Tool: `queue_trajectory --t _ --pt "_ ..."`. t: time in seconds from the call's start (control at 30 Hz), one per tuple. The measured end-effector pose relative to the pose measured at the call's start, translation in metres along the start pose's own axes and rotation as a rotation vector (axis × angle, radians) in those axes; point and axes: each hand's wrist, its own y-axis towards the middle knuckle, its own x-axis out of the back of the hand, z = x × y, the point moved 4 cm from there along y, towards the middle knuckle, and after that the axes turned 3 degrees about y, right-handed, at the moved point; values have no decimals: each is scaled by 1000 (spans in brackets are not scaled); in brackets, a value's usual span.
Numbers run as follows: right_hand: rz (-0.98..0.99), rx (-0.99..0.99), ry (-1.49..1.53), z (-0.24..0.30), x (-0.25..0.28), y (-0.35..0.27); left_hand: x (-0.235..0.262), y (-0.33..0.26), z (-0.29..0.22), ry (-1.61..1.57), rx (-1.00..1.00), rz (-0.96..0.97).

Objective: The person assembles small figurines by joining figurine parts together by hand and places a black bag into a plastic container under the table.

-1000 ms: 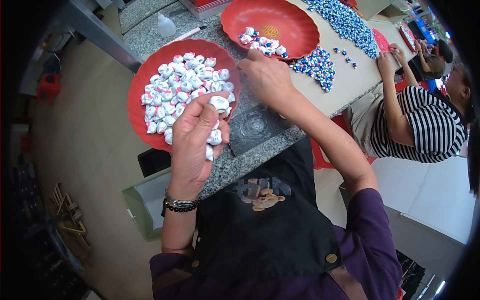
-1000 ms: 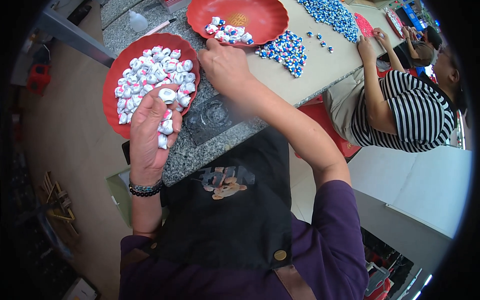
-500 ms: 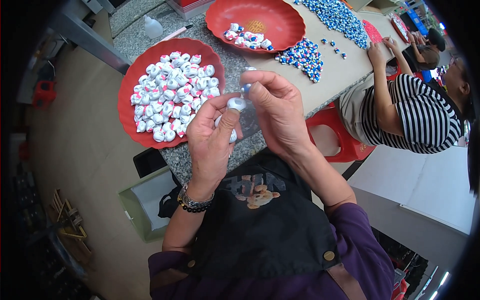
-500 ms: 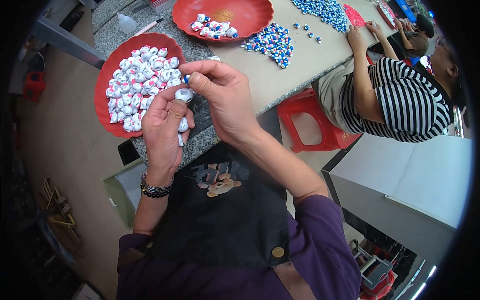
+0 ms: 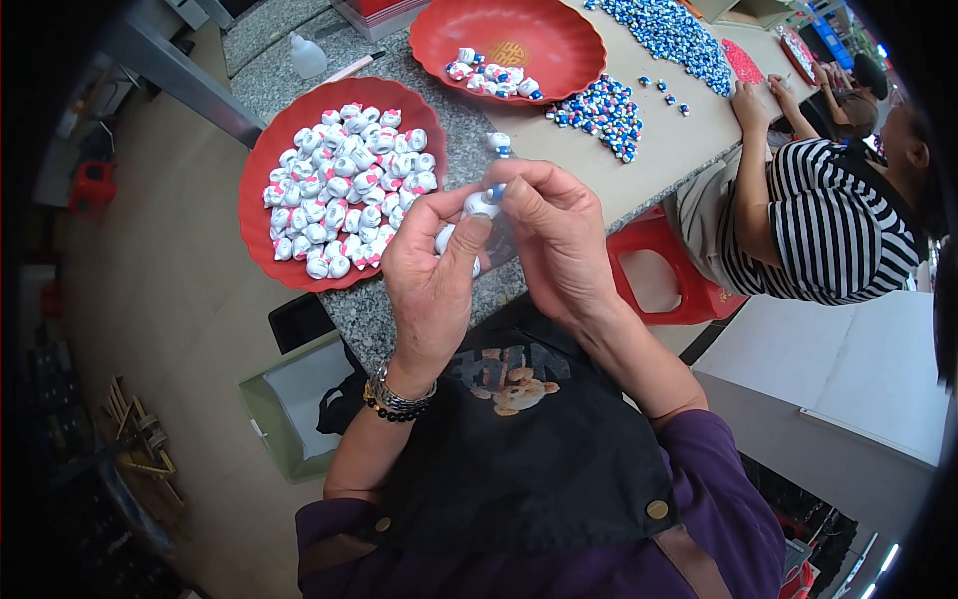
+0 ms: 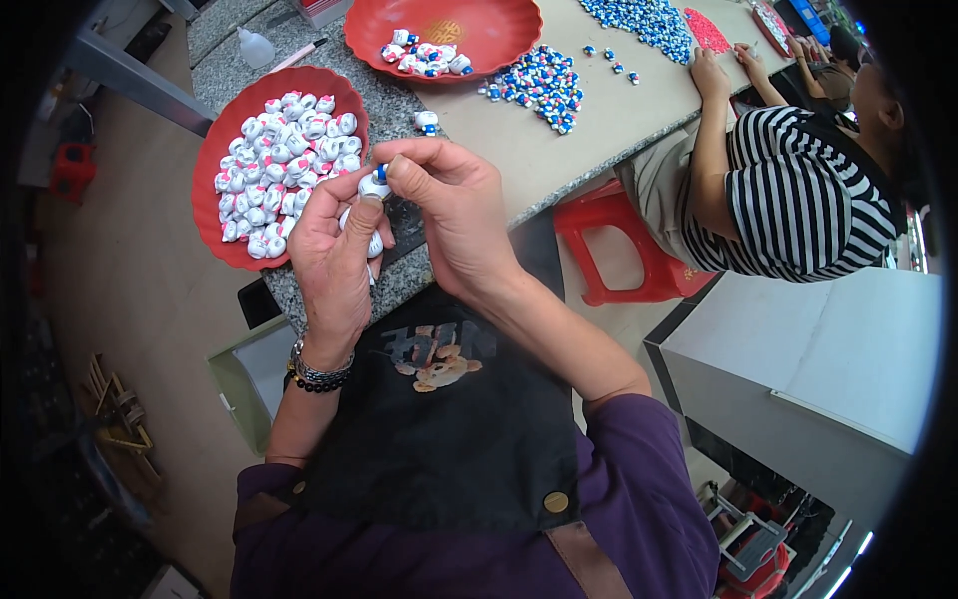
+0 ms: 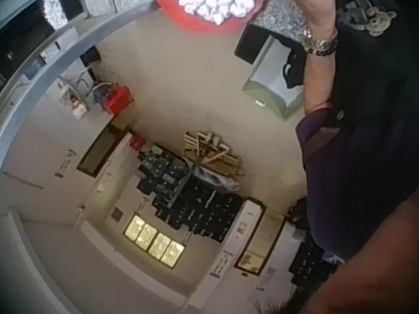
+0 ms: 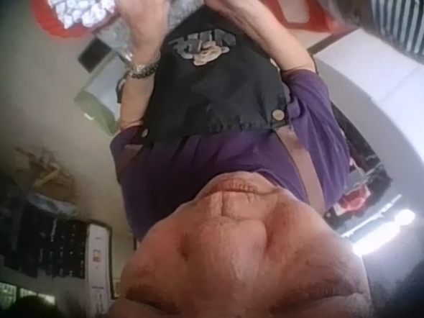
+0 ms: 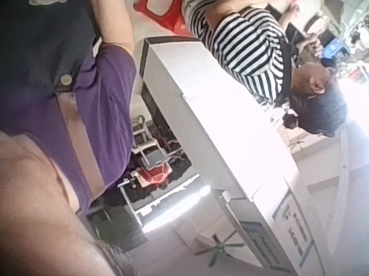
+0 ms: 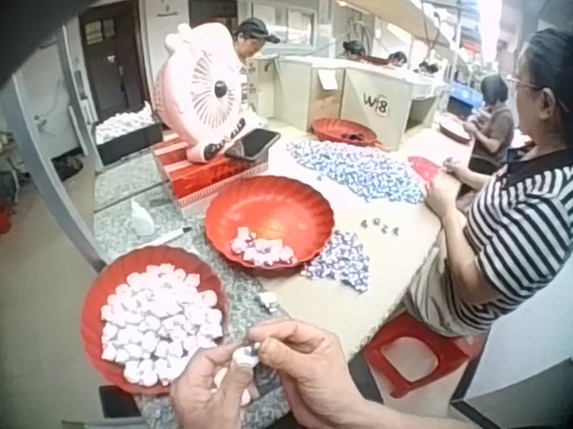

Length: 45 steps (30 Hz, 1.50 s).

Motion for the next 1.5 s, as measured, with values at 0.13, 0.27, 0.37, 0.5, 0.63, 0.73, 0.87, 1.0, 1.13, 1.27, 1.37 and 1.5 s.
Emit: queue_trajectory --t 0.13,0.27,0.37,0.5,0.63,0.73,0.87,1.0,1.13,1.27,1.37,1.5 --pt "18 30 -1 2 -3 -5 1 -1 -3 168 -141 -26" --pt "11 -52 97 -3 -4 -9 1 0 -5 391 -306 -75" --pt "30 -124 170 -6 -6 -11 2 -1 -5 448 -355 -101" --pt "12 -170 220 -6 -9 -16 4 -5 -9 466 -441 -104" --pt "50 -201 250 -5 -13 -19 6 -7 -13 491 -577 -113" --pt "103 -219 254 -6 -13 -20 6 -10 -14 530 -664 -115" --pt "144 -214 302 -10 -11 -20 5 -12 -15 592 -698 -119" --pt "191 -206 341 -13 -8 -21 3 -12 -20 657 -811 -94" --pt "193 -182 354 -15 -5 -20 0 -11 -25 741 -891 -70" --pt "130 -149 314 -12 -3 -17 -5 -5 -28 781 -879 -77" --pt "130 -149 309 -6 -3 -11 -8 1 -30 763 -857 -69" --pt "101 -141 173 7 -3 -4 -7 14 -26 493 -517 -14"
